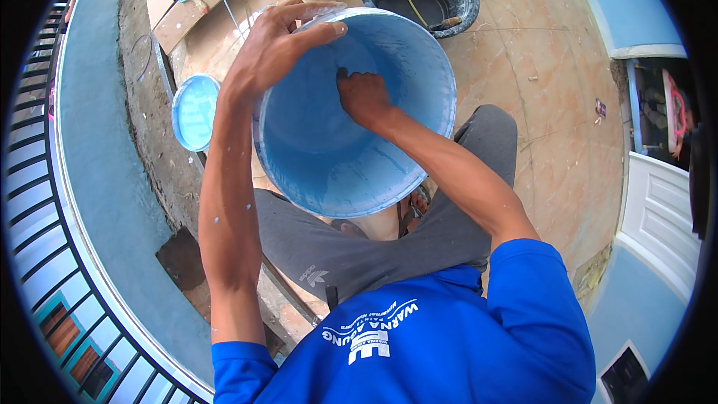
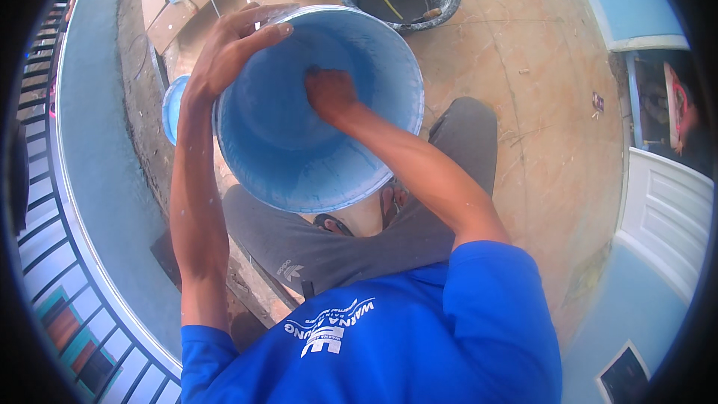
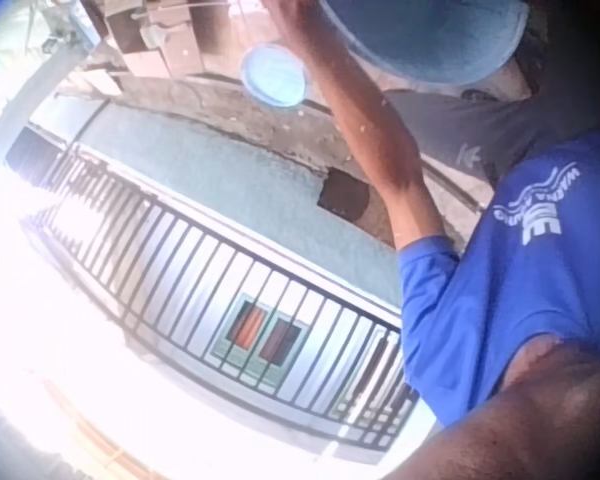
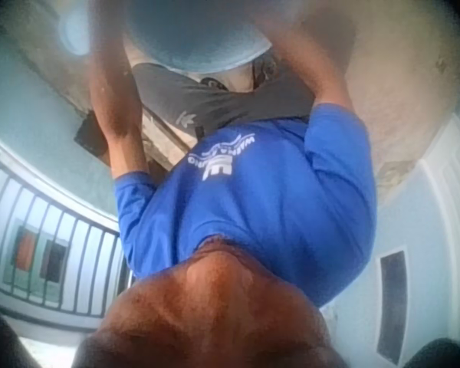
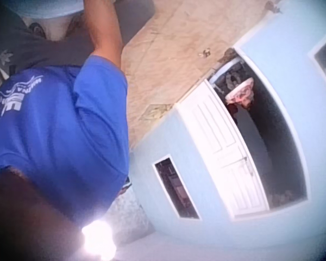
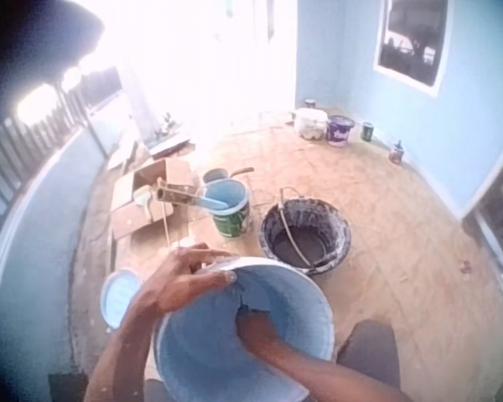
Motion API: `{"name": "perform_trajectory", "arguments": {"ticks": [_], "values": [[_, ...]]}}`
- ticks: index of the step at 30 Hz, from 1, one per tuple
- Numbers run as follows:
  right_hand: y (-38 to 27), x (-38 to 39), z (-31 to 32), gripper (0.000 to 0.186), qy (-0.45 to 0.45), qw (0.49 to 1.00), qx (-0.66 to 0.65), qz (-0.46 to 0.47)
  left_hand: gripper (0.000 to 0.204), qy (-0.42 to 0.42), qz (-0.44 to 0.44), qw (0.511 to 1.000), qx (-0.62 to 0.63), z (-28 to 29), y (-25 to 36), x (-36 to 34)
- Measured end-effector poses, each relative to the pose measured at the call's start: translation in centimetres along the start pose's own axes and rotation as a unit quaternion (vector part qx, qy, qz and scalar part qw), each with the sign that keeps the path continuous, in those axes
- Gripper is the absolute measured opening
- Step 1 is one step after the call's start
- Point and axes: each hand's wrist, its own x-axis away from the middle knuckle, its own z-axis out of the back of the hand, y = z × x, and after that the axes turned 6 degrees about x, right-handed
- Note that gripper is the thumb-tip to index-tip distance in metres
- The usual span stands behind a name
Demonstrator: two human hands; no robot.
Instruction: The person mixes light blue paint in a large bucket using a long-handled stirrer. They hold the bucket with one hand and stir with the other, occasionally scraping the sides to incorporate the paint. The person briefly reaches for a hose in a nearby bucket before resuming stirring.
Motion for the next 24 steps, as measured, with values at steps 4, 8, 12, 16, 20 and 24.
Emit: {"name": "perform_trajectory", "arguments": {"ticks": [4,8,12,16,20,24], "values": [[0.4,2.1,-2.6,0.015,-0.050,0.995,0.082,0.038,0.050,0.004,0.003,1.000,0.005,-0.6,-0.2,-0.2],[-0.7,3.8,-4.3,0.016,-0.162,0.987,0.007,0.019,0.050,0.010,-0.005,1.000,-0.002,-0.5,-0.1,-0.2],[-3.7,5.0,-3.6,0.024,-0.224,0.971,-0.086,0.008,0.050,0.011,0.009,1.000,0.007,-0.4,-0.1,0.1],[-6.5,3.0,-2.5,0.032,-0.259,0.943,-0.205,-0.028,0.052,0.033,0.022,0.999,-0.001,-0.2,-0.1,0.5],[-5.5,-0.3,-1.6,0.030,-0.192,0.928,-0.321,0.001,0.054,0.041,0.020,0.999,0.016,0.3,-0.5,0.9],[-4.6,-1.2,2.9,0.023,-0.087,0.972,-0.217,0.018,0.054,0.045,0.013,0.999,-0.004,1.1,-1.5,1.4]]}}
